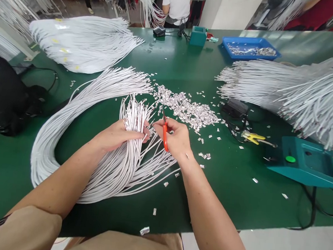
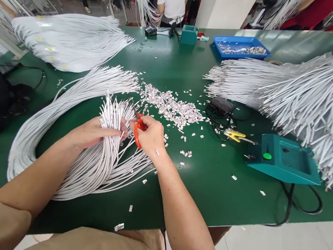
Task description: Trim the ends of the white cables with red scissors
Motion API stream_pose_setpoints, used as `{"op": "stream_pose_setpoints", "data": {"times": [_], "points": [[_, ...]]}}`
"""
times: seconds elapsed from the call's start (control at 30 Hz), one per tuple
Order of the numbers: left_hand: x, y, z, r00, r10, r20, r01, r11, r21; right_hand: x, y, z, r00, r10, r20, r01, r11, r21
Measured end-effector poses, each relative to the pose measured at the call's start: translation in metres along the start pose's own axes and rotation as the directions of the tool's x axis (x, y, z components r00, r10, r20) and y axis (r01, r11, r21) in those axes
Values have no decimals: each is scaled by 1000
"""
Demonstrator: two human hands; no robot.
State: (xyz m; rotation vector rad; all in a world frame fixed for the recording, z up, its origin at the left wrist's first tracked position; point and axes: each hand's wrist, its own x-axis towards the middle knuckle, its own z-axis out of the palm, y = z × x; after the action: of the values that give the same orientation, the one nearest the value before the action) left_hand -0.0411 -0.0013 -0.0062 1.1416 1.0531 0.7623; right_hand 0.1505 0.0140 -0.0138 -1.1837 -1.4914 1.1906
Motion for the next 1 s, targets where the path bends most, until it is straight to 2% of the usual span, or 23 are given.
{"op": "stream_pose_setpoints", "data": {"times": [0.07,0.13,0.23,0.4,0.53,0.67,0.77,0.83,0.9,1.0], "points": [[0,1,1,1000,-19,-8,19,1000,18,-1,-1,1,991,68,118,-71,997,24],[0,1,2,998,-49,-32,49,999,-5,-1,0,1,979,93,183,-97,995,11],[-1,0,2,998,-62,-23,62,998,2,-1,1,2,974,132,184,-138,990,23],[0,-1,0,996,-18,-82,29,991,127,-1,2,7,958,238,157,-268,941,207],[-1,-1,3,992,-15,-125,25,997,74,1,7,8,947,232,223,-289,917,274],[-2,-2,4,989,-6,-148,11,1000,29,3,9,6,939,171,299,-253,932,261],[0,-3,2,988,-13,-156,14,1000,5,3,7,4,957,148,249,-186,973,135],[0,-3,-1,988,-23,-155,19,999,-29,3,6,1,976,137,171,-130,990,-49],[1,-3,-3,986,-34,-164,25,998,-60,3,6,-3,985,119,128,-81,959,-272],[0,-3,-4,981,-56,-183,43,996,-72,2,6,-7,978,128,164,-23,852,-524]]}}
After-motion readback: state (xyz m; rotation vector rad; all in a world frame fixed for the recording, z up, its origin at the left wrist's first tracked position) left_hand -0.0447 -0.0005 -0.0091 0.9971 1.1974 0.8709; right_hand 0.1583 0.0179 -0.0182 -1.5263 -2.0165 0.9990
